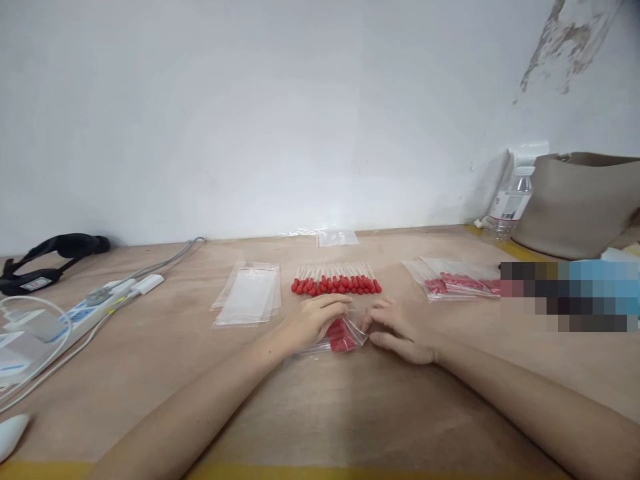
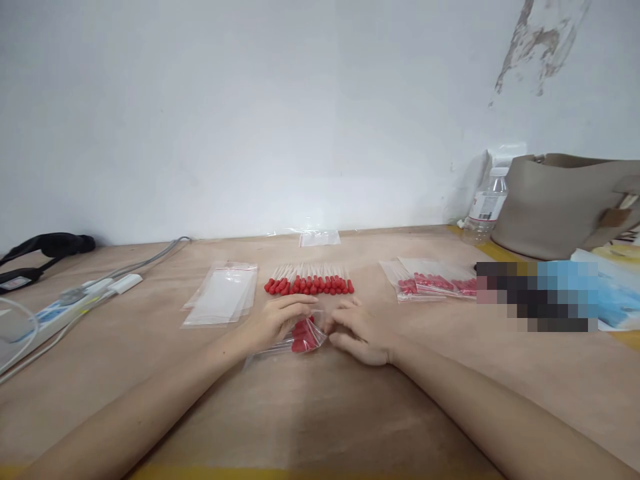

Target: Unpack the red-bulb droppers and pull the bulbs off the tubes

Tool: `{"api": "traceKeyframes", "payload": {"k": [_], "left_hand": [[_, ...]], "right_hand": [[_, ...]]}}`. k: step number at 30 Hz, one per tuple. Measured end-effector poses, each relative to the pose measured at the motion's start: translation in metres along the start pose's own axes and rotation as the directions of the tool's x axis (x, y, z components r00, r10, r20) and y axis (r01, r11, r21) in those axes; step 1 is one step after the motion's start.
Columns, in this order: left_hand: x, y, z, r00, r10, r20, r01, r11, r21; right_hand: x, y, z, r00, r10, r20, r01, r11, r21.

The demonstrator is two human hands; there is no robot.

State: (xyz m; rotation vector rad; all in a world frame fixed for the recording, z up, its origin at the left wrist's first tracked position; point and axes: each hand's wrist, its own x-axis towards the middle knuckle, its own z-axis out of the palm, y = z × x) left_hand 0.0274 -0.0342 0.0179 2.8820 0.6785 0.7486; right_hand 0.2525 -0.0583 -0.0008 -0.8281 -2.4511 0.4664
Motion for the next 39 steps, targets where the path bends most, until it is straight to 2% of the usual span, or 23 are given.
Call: {"api": "traceKeyframes", "payload": {"k": [3, 6, 10, 13, 18, 21, 24, 27, 35, 39], "left_hand": [[-0.002, 0.006, -0.009, 0.994, -0.102, 0.051, 0.102, 0.995, 0.002], [-0.011, 0.014, -0.021, 0.969, -0.21, 0.127, 0.215, 0.976, -0.023], [-0.032, 0.021, -0.021, 0.953, -0.219, 0.208, 0.249, 0.959, -0.132], [-0.042, 0.02, -0.011, 0.945, -0.279, 0.169, 0.305, 0.939, -0.157], [-0.04, 0.015, 0.001, 0.941, -0.318, 0.118, 0.338, 0.91, -0.239], [-0.038, 0.014, 0.003, 0.941, -0.33, 0.078, 0.338, 0.9, -0.274], [-0.039, 0.014, 0.004, 0.94, -0.335, 0.071, 0.341, 0.902, -0.265], [-0.041, 0.014, 0.005, 0.938, -0.341, 0.062, 0.345, 0.903, -0.256], [-0.041, 0.014, 0.006, 0.934, -0.354, 0.05, 0.356, 0.903, -0.24], [-0.04, 0.016, 0.004, 0.927, -0.369, 0.065, 0.374, 0.902, -0.216]], "right_hand": [[0.003, 0.005, 0.009, 0.975, 0.211, -0.071, -0.19, 0.956, 0.224], [0.009, 0.007, 0.019, 0.942, 0.312, -0.125, -0.26, 0.912, 0.318], [0.015, 0.004, 0.022, 0.951, 0.291, -0.101, -0.235, 0.898, 0.371], [0.017, 0.004, 0.022, 0.955, 0.269, -0.124, -0.22, 0.925, 0.31], [0.017, 0.008, 0.022, 0.955, 0.278, -0.105, -0.251, 0.943, 0.221], [0.016, 0.009, 0.021, 0.94, 0.336, -0.054, -0.291, 0.876, 0.384], [0.016, 0.007, 0.023, 0.923, 0.384, 0.005, -0.313, 0.744, 0.591], [0.018, 0.006, 0.025, 0.9, 0.435, 0.038, -0.345, 0.655, 0.673], [0.022, 0.004, 0.026, 0.872, 0.484, 0.074, -0.402, 0.621, 0.673], [0.021, 0.007, 0.022, 0.871, 0.487, 0.065, -0.405, 0.639, 0.654]]}}
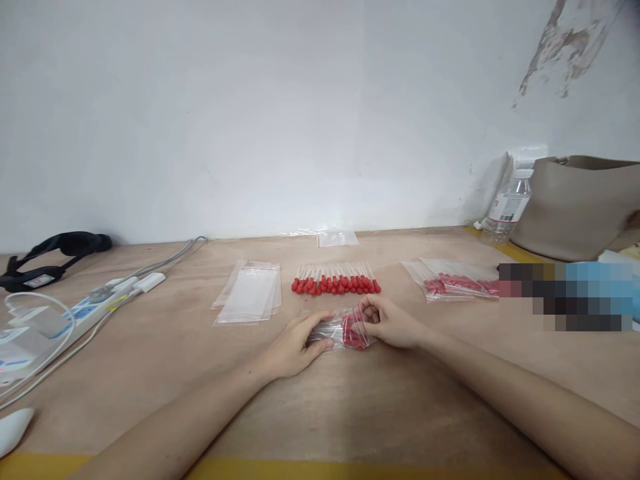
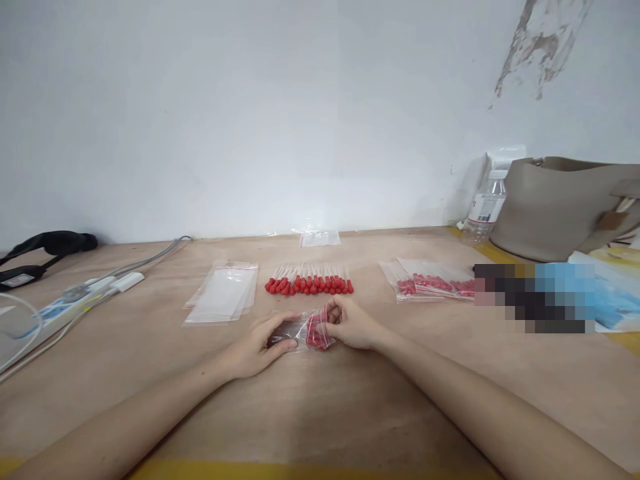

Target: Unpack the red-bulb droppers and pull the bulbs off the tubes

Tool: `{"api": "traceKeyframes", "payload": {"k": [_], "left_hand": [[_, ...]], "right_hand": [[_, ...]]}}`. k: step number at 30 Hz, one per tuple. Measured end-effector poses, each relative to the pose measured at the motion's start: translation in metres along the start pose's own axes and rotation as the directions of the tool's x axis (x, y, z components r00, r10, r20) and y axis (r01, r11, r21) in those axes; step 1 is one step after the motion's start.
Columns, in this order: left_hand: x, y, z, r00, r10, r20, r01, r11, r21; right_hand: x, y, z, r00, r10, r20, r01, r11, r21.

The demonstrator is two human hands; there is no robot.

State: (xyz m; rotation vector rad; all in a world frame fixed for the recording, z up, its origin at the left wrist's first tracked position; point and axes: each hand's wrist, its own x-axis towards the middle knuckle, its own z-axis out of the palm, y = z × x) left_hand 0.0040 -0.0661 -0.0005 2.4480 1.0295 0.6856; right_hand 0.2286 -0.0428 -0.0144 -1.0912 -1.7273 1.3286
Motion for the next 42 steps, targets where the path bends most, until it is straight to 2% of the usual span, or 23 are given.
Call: {"api": "traceKeyframes", "payload": {"k": [6, 11, 15, 18, 23, 26, 31, 34, 36, 39, 42], "left_hand": [[0.0, 0.001, -0.001, 1.0, -0.004, -0.004, 0.004, 1.0, 0.011], [0.0, 0.0, 0.0, 1.0, 0.009, -0.011, -0.009, 1.0, 0.016], [0.0, 0.0, 0.0, 1.0, 0.013, -0.004, -0.013, 1.0, 0.007], [0.0, 0.0, 0.0, 1.0, -0.001, -0.004, 0.001, 1.0, 0.004], [0.001, 0.003, -0.002, 1.0, -0.007, 0.008, 0.007, 1.0, -0.001], [0.001, 0.004, -0.002, 1.0, -0.011, 0.01, 0.011, 1.0, -0.002], [0.0, 0.001, -0.001, 1.0, -0.012, -0.005, 0.012, 1.0, -0.002], [0.0, 0.0, 0.0, 1.0, -0.019, 0.002, 0.019, 1.0, 0.001], [0.0, 0.0, -0.001, 1.0, -0.026, 0.004, 0.026, 1.0, 0.003], [0.0, 0.001, -0.001, 1.0, -0.027, -0.003, 0.027, 1.0, 0.005], [-0.001, 0.001, -0.001, 1.0, -0.03, -0.01, 0.03, 0.999, 0.014]], "right_hand": [[-0.002, -0.006, -0.016, 0.998, 0.04, -0.044, -0.042, 0.999, -0.031], [-0.008, -0.013, -0.018, 0.996, 0.021, 0.087, -0.022, 1.0, 0.003], [-0.008, -0.008, -0.017, 0.998, -0.007, 0.069, 0.014, 0.995, -0.103], [-0.005, -0.002, -0.019, 0.992, -0.034, 0.121, 0.049, 0.99, -0.13], [-0.004, -0.003, -0.024, 0.979, -0.02, 0.205, 0.031, 0.998, -0.051], [-0.007, -0.009, -0.03, 0.98, 0.018, 0.198, -0.02, 1.0, 0.01], [-0.01, -0.012, -0.04, 0.965, 0.166, 0.204, -0.205, 0.961, 0.188], [-0.007, -0.012, -0.047, 0.97, 0.174, 0.168, -0.217, 0.933, 0.288], [-0.007, -0.014, -0.057, 0.977, 0.144, 0.16, -0.187, 0.937, 0.296], [-0.011, -0.025, -0.086, 0.984, 0.118, 0.132, -0.147, 0.961, 0.236], [-0.02, -0.038, -0.12, 0.991, 0.134, -0.027, -0.126, 0.973, 0.193]]}}
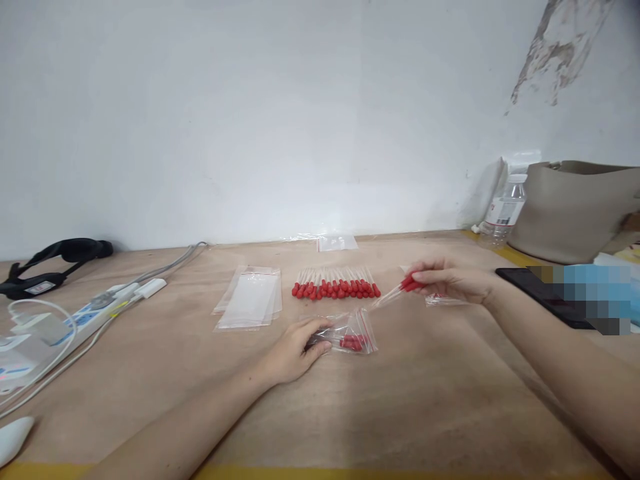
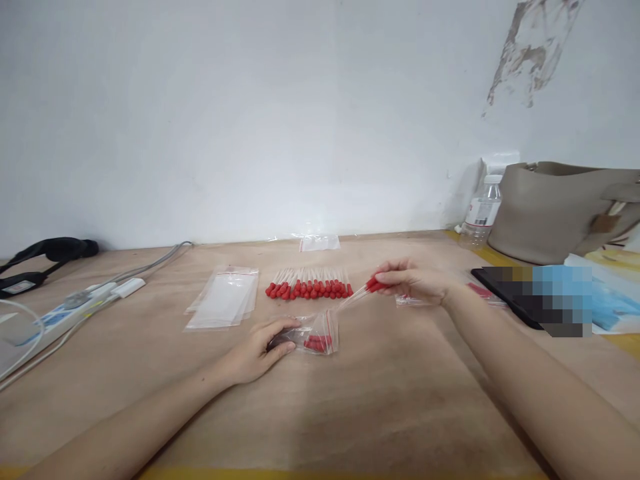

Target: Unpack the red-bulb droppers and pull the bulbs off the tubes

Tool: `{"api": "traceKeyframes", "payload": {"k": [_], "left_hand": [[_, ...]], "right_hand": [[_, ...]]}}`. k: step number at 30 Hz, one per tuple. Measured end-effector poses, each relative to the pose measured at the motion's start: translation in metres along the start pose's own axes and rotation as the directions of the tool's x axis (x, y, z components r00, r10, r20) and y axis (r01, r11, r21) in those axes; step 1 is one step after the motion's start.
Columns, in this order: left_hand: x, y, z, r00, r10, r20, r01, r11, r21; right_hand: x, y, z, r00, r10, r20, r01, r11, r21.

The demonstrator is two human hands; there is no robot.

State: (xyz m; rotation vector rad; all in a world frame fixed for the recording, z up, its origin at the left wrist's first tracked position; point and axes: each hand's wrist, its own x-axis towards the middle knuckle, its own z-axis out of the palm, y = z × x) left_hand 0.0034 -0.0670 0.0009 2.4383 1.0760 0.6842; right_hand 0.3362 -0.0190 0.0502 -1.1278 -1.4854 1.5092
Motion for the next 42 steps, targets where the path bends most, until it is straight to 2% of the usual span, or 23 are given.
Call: {"api": "traceKeyframes", "payload": {"k": [2, 3, 5, 6, 7, 9, 12, 14, 16, 21, 29, 33, 38, 42], "left_hand": [[0.0, 0.0, 0.0, 1.0, 0.0, -0.003, 0.0, 1.0, 0.002], [0.0, 0.0, 0.0, 1.0, 0.002, -0.004, -0.002, 1.0, 0.001], [-0.001, 0.0, 0.0, 1.0, 0.004, -0.002, -0.004, 1.0, -0.006], [0.0, 0.001, 0.0, 1.0, 0.005, -0.001, -0.005, 1.0, -0.01], [0.0, 0.001, 0.0, 1.0, 0.006, 0.0, -0.006, 1.0, -0.013], [0.0, 0.001, 0.0, 1.0, 0.01, 0.0, -0.01, 1.0, -0.015], [0.0, 0.0, 0.0, 1.0, 0.021, 0.001, -0.021, 1.0, -0.015], [-0.001, -0.001, 0.0, 1.0, 0.022, 0.001, -0.022, 1.0, -0.013], [-0.001, -0.001, 0.0, 1.0, 0.02, -0.004, -0.02, 1.0, -0.01], [-0.001, -0.002, 0.001, 1.0, 0.02, -0.013, -0.02, 1.0, -0.02], [-0.001, -0.001, 0.0, 1.0, 0.008, 0.006, -0.008, 1.0, -0.018], [-0.001, -0.001, 0.0, 1.0, 0.008, 0.009, -0.008, 1.0, -0.013], [-0.001, -0.001, 0.0, 1.0, 0.015, 0.003, -0.015, 1.0, -0.014], [-0.001, 0.0, 0.0, 1.0, 0.007, 0.007, -0.007, 1.0, -0.002]], "right_hand": [[-0.003, -0.006, -0.014, 0.982, -0.088, -0.169, 0.079, 0.995, -0.059], [-0.002, -0.006, -0.017, 0.953, -0.154, -0.261, 0.126, 0.985, -0.12], [0.006, 0.001, -0.015, 0.853, -0.328, -0.405, 0.212, 0.929, -0.305], [0.012, 0.007, -0.01, 0.794, -0.426, -0.433, 0.243, 0.876, -0.416], [0.019, 0.015, -0.004, 0.735, -0.523, -0.431, 0.27, 0.809, -0.522], [0.034, 0.031, 0.009, 0.675, -0.655, -0.341, 0.291, 0.66, -0.693], [0.05, 0.051, 0.026, 0.636, -0.758, -0.143, 0.309, 0.42, -0.853], [0.056, 0.06, 0.032, 0.631, -0.773, -0.064, 0.322, 0.335, -0.885], [0.058, 0.066, 0.035, 0.631, -0.774, -0.046, 0.323, 0.317, -0.892], [0.06, 0.072, 0.035, 0.662, -0.744, -0.093, 0.319, 0.392, -0.863], [0.054, 0.068, 0.042, 0.774, -0.62, -0.131, 0.257, 0.497, -0.829], [0.05, 0.067, 0.043, 0.81, -0.563, -0.165, 0.209, 0.54, -0.815], [0.049, 0.069, 0.045, 0.814, -0.563, -0.142, 0.218, 0.523, -0.824], [0.05, 0.069, 0.045, 0.801, -0.592, -0.086, 0.255, 0.469, -0.846]]}}
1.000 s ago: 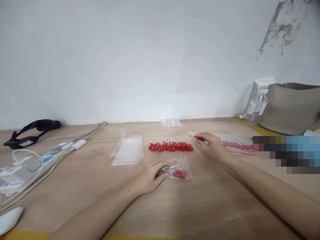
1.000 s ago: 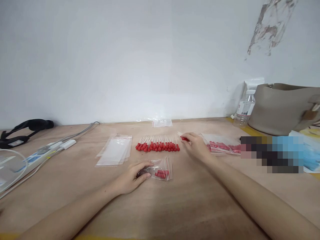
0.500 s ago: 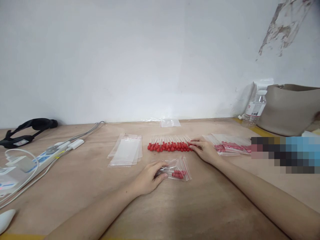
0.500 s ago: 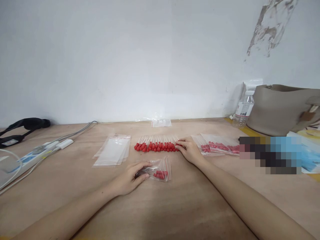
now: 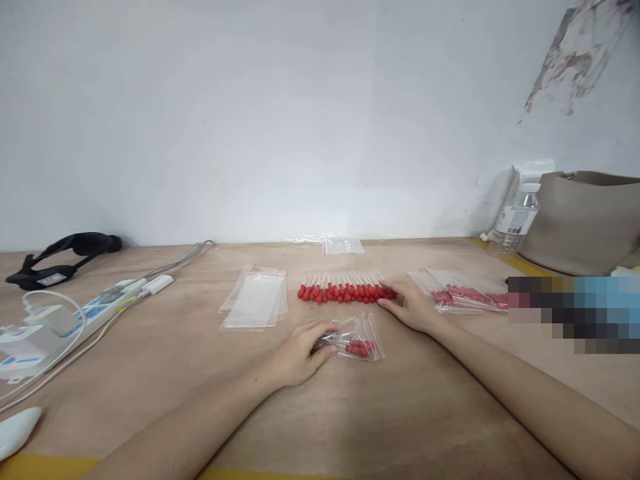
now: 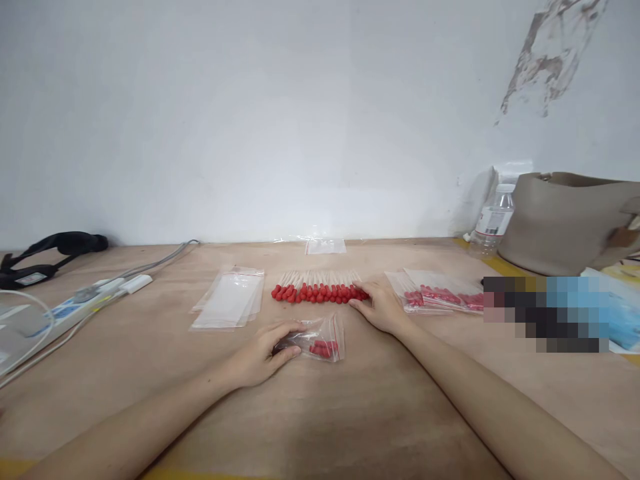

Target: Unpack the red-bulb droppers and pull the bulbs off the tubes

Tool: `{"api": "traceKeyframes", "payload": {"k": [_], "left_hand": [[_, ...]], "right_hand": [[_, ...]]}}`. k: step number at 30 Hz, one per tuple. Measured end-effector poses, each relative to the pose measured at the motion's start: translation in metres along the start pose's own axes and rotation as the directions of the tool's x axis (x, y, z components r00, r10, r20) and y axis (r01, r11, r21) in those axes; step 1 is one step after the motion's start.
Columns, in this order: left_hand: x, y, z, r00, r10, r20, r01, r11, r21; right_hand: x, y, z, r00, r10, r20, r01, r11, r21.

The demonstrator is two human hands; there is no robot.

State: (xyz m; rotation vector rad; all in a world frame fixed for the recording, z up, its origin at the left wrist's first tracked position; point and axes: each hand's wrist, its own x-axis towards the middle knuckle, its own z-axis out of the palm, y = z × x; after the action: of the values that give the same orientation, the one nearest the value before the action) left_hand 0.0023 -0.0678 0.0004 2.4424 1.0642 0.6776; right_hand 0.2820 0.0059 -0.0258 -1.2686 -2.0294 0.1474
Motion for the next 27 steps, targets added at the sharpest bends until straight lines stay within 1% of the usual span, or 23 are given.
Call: {"api": "traceKeyframes", "payload": {"k": [1, 3, 5, 6, 7, 8, 10, 12, 13, 15, 17, 20, 25, 27], "left_hand": [[0.0, 0.0, 0.0, 1.0, -0.002, 0.001, 0.002, 1.0, 0.001], [0.0, 0.0, 0.0, 1.0, -0.004, 0.005, 0.004, 1.0, -0.003], [0.0, 0.001, -0.001, 1.0, -0.006, 0.009, 0.006, 1.0, -0.007], [0.0, 0.001, -0.001, 1.0, -0.009, 0.011, 0.009, 1.0, -0.006], [0.0, 0.001, -0.001, 1.0, -0.011, 0.012, 0.011, 1.0, -0.004], [0.0, 0.001, 0.0, 1.0, -0.013, 0.012, 0.013, 1.0, -0.001], [0.0, 0.0, 0.0, 1.0, -0.014, 0.004, 0.014, 1.0, 0.008], [0.0, 0.0, 0.001, 1.0, -0.007, -0.012, 0.007, 1.0, 0.018], [0.0, -0.001, 0.002, 1.0, -0.002, -0.021, 0.002, 1.0, 0.024], [0.0, -0.001, 0.003, 0.999, 0.006, -0.031, -0.005, 0.999, 0.035], [0.0, -0.002, 0.004, 0.999, 0.007, -0.045, -0.005, 0.999, 0.044], [0.002, -0.002, 0.006, 0.996, -0.005, -0.084, 0.01, 0.998, 0.058], [0.004, -0.003, 0.008, 0.993, -0.033, -0.109, 0.04, 0.997, 0.059], [0.004, -0.003, 0.007, 0.993, -0.036, -0.108, 0.043, 0.997, 0.058]], "right_hand": [[0.0, 0.0, 0.0, 1.0, -0.019, -0.022, 0.019, 1.0, -0.006], [0.0, -0.002, -0.003, 0.994, -0.048, -0.103, 0.048, 0.999, -0.001], [-0.002, -0.007, -0.006, 0.983, -0.054, -0.175, 0.06, 0.998, 0.029], [-0.004, -0.011, -0.008, 0.982, -0.053, -0.183, 0.063, 0.997, 0.051], [-0.006, -0.015, -0.01, 0.985, -0.055, -0.161, 0.069, 0.995, 0.078], [-0.008, -0.021, -0.012, 0.992, -0.069, -0.105, 0.08, 0.991, 0.11], [-0.013, -0.033, -0.015, 0.988, -0.138, 0.063, 0.125, 0.975, 0.182], [-0.016, -0.046, -0.017, 0.95, -0.218, 0.225, 0.161, 0.956, 0.246], [-0.017, -0.052, -0.017, 0.929, -0.243, 0.28, 0.168, 0.949, 0.268], [-0.018, -0.061, -0.017, 0.904, -0.253, 0.344, 0.153, 0.945, 0.29], [-0.018, -0.066, -0.016, 0.893, -0.241, 0.379, 0.134, 0.949, 0.287], [-0.016, -0.07, -0.013, 0.882, -0.238, 0.407, 0.15, 0.96, 0.236], [-0.016, -0.072, -0.006, 0.917, -0.167, 0.363, 0.114, 0.98, 0.164], [-0.018, -0.074, -0.004, 0.922, -0.173, 0.346, 0.122, 0.979, 0.163]]}}
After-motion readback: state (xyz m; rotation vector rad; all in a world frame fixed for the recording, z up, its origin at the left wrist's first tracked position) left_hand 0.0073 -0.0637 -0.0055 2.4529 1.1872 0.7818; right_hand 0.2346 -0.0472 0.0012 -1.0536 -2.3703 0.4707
